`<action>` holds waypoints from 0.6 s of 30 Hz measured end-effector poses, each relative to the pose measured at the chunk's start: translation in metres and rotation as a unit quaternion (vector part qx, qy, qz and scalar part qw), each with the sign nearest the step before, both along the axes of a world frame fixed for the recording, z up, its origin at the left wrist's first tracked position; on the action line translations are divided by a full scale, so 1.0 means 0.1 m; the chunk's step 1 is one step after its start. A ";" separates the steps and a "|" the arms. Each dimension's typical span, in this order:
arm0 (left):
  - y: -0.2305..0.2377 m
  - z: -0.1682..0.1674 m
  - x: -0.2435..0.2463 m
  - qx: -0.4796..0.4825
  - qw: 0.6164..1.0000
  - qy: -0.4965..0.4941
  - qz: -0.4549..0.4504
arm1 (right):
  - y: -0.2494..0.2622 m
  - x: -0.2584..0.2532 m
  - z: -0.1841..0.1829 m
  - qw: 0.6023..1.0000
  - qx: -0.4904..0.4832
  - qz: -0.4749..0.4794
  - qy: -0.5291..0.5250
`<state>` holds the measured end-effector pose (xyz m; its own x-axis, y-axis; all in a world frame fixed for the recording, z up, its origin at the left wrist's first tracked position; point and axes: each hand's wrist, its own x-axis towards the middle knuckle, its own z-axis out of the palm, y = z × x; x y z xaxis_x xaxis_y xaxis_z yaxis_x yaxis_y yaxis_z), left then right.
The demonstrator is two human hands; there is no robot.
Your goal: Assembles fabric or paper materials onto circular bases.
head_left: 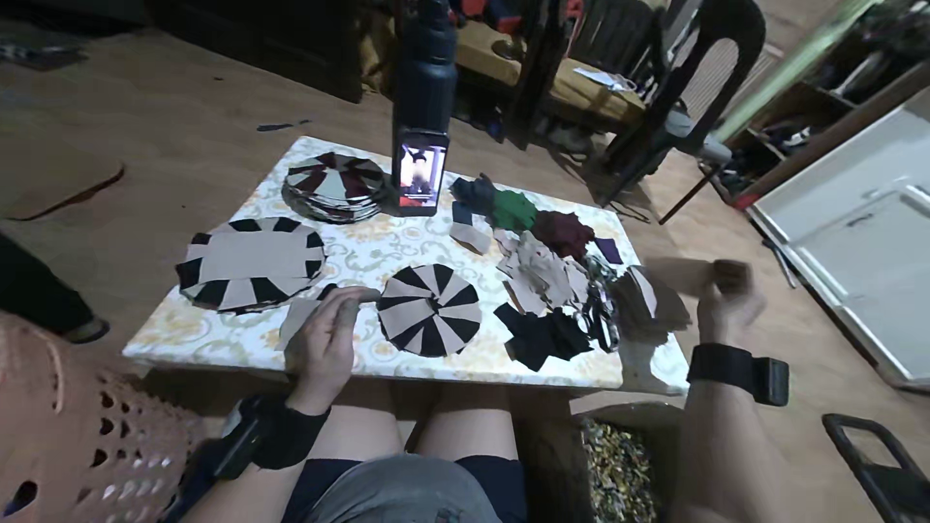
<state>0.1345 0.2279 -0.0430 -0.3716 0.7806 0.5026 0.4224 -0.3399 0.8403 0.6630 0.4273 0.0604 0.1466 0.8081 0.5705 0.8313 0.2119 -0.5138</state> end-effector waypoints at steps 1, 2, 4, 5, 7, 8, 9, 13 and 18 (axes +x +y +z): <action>0.00 -0.01 -0.01 0.008 1.000 0.001 -0.003 | -0.01 -0.06 0.06 0.999 0.041 0.001 -0.007; 0.01 -0.02 -0.02 0.022 1.000 0.008 -0.006 | -0.05 -0.16 0.11 0.997 0.069 0.012 -0.017; 0.01 -0.05 -0.01 0.058 0.997 0.056 -0.008 | -0.20 -0.49 0.23 0.992 0.096 0.074 -0.040; 0.00 -0.05 0.01 0.075 0.993 0.089 -0.002 | -0.32 -0.72 0.27 0.989 0.085 0.114 -0.044; -0.05 0.00 0.15 0.086 0.988 0.124 -0.010 | -0.57 -1.19 0.27 0.975 0.066 0.212 -0.023; -0.08 0.05 0.27 0.083 0.989 0.116 -0.035 | -0.69 -1.42 0.24 0.962 0.066 0.266 0.009; -0.13 0.11 0.41 0.067 0.991 0.089 -0.076 | -0.82 -1.63 0.22 0.944 0.068 0.319 0.050; -0.37 0.20 0.78 -0.056 0.935 -0.154 -0.313 | -1.40 -2.33 0.09 0.855 0.027 0.465 0.229; -0.57 0.19 0.64 -0.103 0.854 -0.297 -0.414 | -1.68 -2.70 -0.40 0.815 -0.065 0.476 0.325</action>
<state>0.1984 0.1707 -0.0238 0.2087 0.9490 0.2364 -0.4129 -0.1336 0.9009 0.3930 0.2590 0.0207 -0.3452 0.7788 0.5238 -0.1348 0.5112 -0.8488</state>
